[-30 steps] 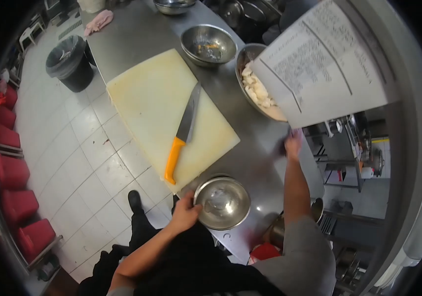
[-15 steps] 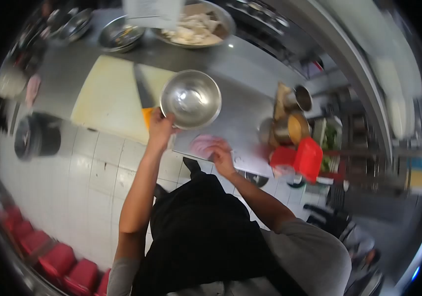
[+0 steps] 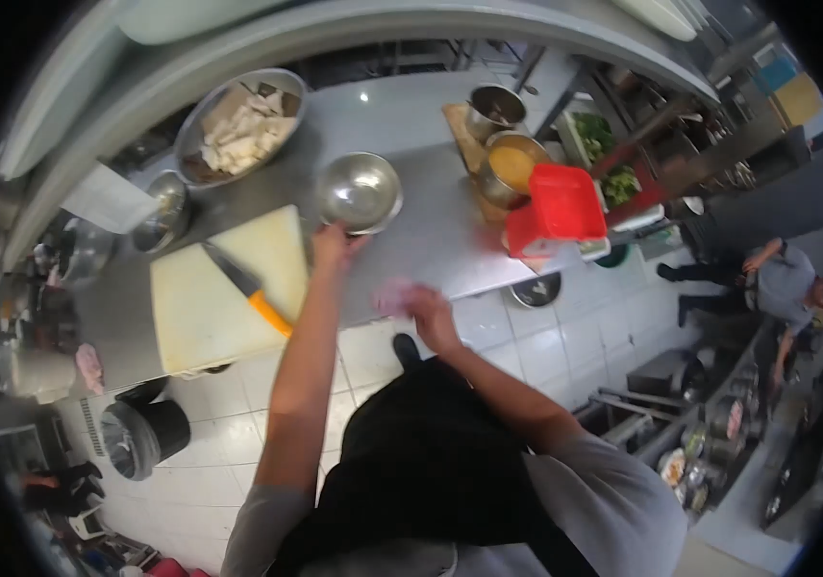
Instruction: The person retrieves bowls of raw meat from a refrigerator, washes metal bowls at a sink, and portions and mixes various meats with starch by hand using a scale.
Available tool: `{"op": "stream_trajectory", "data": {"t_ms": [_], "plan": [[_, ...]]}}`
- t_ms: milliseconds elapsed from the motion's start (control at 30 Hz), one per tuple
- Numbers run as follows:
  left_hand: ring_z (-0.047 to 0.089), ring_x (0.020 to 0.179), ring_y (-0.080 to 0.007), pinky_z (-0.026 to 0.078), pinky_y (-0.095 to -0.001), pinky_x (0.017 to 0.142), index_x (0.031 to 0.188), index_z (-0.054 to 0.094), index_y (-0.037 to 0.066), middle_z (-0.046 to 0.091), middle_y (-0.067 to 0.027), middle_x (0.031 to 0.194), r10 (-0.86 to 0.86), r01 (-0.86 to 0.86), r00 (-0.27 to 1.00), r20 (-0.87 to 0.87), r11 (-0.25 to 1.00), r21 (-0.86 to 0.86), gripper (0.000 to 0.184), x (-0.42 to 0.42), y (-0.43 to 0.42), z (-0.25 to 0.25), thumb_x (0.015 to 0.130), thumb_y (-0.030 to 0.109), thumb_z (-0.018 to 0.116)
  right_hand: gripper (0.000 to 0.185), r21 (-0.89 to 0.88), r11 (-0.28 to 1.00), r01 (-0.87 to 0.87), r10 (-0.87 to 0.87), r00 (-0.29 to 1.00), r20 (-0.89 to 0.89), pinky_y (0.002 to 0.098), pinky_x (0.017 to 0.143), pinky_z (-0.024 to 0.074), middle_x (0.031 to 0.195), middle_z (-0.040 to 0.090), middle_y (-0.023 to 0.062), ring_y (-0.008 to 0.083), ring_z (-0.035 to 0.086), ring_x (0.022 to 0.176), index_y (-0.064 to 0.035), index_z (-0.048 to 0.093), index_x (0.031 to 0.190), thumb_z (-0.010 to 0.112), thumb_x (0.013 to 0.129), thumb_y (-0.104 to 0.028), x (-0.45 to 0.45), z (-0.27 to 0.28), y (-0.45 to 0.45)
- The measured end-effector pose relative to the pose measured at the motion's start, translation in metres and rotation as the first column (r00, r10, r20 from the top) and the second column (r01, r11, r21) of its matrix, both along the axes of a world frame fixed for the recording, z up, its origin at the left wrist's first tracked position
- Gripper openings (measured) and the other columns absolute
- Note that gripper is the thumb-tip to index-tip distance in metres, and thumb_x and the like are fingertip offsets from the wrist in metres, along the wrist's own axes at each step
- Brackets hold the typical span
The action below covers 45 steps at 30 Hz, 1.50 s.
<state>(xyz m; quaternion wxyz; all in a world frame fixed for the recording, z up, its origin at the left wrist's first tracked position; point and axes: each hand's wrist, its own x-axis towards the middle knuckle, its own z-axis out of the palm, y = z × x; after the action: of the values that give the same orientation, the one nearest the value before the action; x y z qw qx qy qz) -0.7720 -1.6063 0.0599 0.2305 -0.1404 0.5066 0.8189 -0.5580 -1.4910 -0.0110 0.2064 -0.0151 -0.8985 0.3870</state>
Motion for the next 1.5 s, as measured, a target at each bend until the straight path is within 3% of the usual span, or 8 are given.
{"op": "stream_trajectory", "data": {"t_ms": [233,533,600,767,833,933,1133,1500], "plan": [[0.057,0.101,-0.0318,0.055,-0.0436,0.075,0.122,0.038,-0.008,0.051,-0.0212,0.113,-0.225,0.245,0.967,0.121,0.951,-0.189,0.046,0.002,-0.013,0.012,0.092,0.025,0.051,0.041,-0.505,0.855,-0.118,0.260,0.940,0.220,0.0321,0.085,0.0446,0.100,0.061,0.0102,0.0226,0.056,0.098,-0.0035,0.062,0.094,0.040,0.067,0.017,-0.019,0.046,0.011],[0.064,0.086,-0.0214,0.054,-0.0328,0.073,0.107,0.054,0.001,0.064,-0.0127,0.097,-0.344,0.273,0.914,-0.215,0.914,-0.301,0.029,0.110,-0.218,0.103,0.093,0.026,0.049,0.024,0.505,0.862,-0.049,0.021,0.998,0.062,0.0317,0.080,0.0472,0.111,0.059,0.0172,0.0251,0.058,0.101,-0.0044,0.062,0.100,0.059,0.077,-0.005,-0.099,0.104,0.092],[0.064,0.082,-0.0208,0.054,-0.0320,0.069,0.104,0.056,0.000,0.065,-0.0133,0.092,-0.221,0.130,0.961,-0.166,0.890,-0.437,0.029,0.129,-0.272,0.096,0.091,0.026,0.051,0.022,-0.277,0.946,-0.170,0.214,0.967,0.135,0.0303,0.080,0.0483,0.106,0.061,0.0148,0.0213,0.060,0.097,-0.0039,0.060,0.104,0.059,0.083,-0.008,-0.115,0.172,0.042],[0.063,0.060,-0.0215,0.049,-0.0374,0.056,0.078,0.060,-0.003,0.064,-0.0168,0.070,-0.380,-0.204,0.907,-0.181,-0.023,-0.979,0.029,0.163,-0.419,-0.066,0.081,0.026,0.063,0.025,-0.605,0.659,-0.447,0.569,0.822,0.012,0.0280,0.081,0.0483,0.107,0.061,0.0088,0.0177,0.060,0.097,-0.0001,0.054,0.112,0.055,0.090,-0.011,-0.154,0.239,-0.063],[0.063,0.063,-0.0237,0.049,-0.0410,0.060,0.076,0.062,0.003,0.062,-0.0138,0.061,-0.081,0.137,0.991,0.110,0.550,-0.824,0.027,0.195,-0.469,-0.150,0.080,0.029,0.062,0.027,-0.702,0.458,-0.546,0.743,0.668,-0.034,0.0308,0.080,0.0498,0.108,0.060,0.0091,0.0188,0.060,0.097,-0.0012,0.052,0.114,0.054,0.090,-0.013,-0.149,0.244,-0.105],[0.063,0.066,-0.0232,0.049,-0.0401,0.063,0.081,0.062,0.002,0.062,-0.0132,0.067,-0.136,0.266,0.959,0.247,0.725,-0.635,0.025,0.258,-0.477,-0.176,0.081,0.027,0.061,0.032,-0.850,0.066,-0.522,0.948,0.300,-0.110,0.0346,0.081,0.0507,0.114,0.057,0.0111,0.0196,0.059,0.099,-0.0019,0.049,0.118,0.053,0.091,-0.019,-0.128,0.231,-0.177],[0.063,0.072,-0.0223,0.049,-0.0384,0.068,0.090,0.060,0.000,0.063,-0.0118,0.079,-0.474,0.505,0.858,0.196,0.714,-0.485,0.023,0.269,-0.489,-0.146,0.082,0.022,0.060,0.041,-0.342,0.619,-0.707,0.731,0.358,0.581,0.0373,0.079,0.0476,0.104,0.061,0.0151,0.0270,0.058,0.098,-0.0026,0.054,0.113,0.060,0.085,-0.032,-0.038,0.099,-0.255],[0.062,0.083,-0.0206,0.050,-0.0353,0.078,0.108,0.058,-0.003,0.063,-0.0092,0.100,-0.756,0.653,0.642,-0.125,0.625,-0.428,0.028,0.168,-0.456,-0.107,0.084,0.012,0.058,0.038,-0.048,0.961,-0.273,0.221,0.651,0.726,0.0376,0.081,0.0467,0.099,0.064,0.0133,0.0293,0.060,0.093,-0.0061,0.060,0.106,0.059,0.081,-0.035,0.025,0.042,-0.189]]}}
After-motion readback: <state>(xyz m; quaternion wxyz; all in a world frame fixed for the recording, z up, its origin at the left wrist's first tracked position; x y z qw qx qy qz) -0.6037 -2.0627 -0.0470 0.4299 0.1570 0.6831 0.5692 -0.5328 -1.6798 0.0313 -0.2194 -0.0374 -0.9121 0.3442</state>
